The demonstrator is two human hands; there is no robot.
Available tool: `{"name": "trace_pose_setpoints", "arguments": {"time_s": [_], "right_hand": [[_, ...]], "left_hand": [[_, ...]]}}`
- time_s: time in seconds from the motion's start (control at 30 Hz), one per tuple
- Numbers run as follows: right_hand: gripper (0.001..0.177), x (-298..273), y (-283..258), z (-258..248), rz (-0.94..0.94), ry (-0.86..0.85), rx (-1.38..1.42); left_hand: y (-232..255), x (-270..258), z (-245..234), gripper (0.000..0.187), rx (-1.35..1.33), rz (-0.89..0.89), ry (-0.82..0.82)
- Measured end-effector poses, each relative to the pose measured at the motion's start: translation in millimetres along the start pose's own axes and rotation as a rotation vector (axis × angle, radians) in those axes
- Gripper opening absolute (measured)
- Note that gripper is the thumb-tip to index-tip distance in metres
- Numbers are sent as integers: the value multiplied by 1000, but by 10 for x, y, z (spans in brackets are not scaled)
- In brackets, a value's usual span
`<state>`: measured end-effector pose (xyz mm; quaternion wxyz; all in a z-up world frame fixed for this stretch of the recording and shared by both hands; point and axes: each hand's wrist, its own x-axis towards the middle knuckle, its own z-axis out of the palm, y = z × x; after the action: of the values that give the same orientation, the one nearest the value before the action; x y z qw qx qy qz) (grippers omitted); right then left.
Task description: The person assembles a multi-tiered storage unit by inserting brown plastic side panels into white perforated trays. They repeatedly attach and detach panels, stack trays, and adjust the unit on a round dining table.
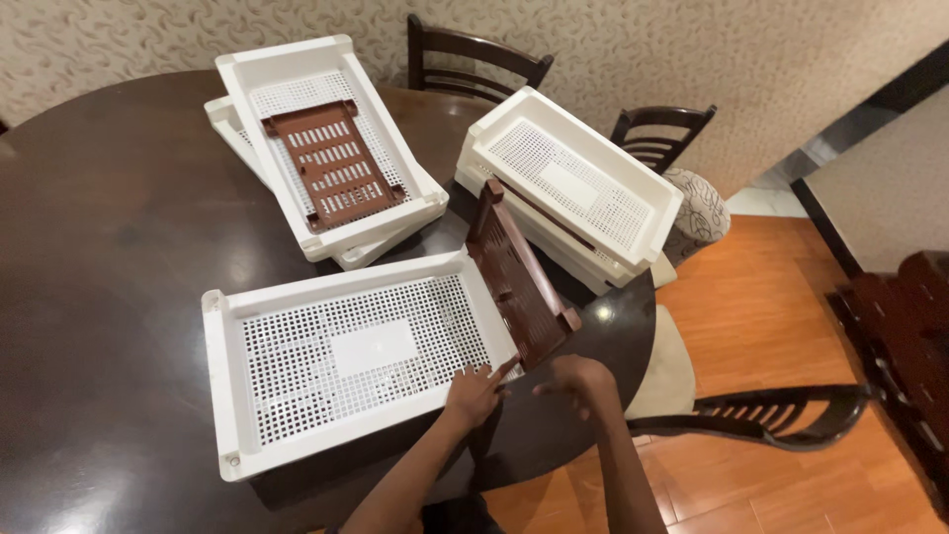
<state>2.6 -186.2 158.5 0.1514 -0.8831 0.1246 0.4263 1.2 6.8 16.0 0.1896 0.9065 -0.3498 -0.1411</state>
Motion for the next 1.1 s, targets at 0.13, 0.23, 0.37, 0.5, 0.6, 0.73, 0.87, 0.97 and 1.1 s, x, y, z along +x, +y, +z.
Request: {"name": "trace_pose_setpoints", "arguments": {"time_s": [0.13,0.23,0.37,0.5,0.6,0.73,0.87,0.97,1.1], "right_hand": [[50,-55,-845,-247,-350,19,-164],[44,205,-1331,-429,-402,197,-215],[33,932,-1692,-579,-671,629,-215],[18,1772,-1762,-854,-747,953,-557],[18,2138,-1637,-1056,-774,1060,-712],[14,2240,-1670,-1224,-660,754,-563],[13,1915,-1853,-1235,-835,731,37],[14,1336,-1895,-1081,-980,832,79],[34,177,-1534,-907,-718,189,56]], "left_hand": [[-43,3,85,41,-5,25,79],[-78,-37,129,41,-19,24,125],[-31,-20,70,44,-28,3,97],[-52,-32,-137,45,-171,33,239],[-225,142,-435,47,-152,-131,140],[-684,414,-869,31,-250,-171,612],[-1204,731,-1083,38,-454,-348,562],[-1496,1004,-1012,52,-211,-210,597],[-1680,1340,-846,58,-173,-187,535]]}}
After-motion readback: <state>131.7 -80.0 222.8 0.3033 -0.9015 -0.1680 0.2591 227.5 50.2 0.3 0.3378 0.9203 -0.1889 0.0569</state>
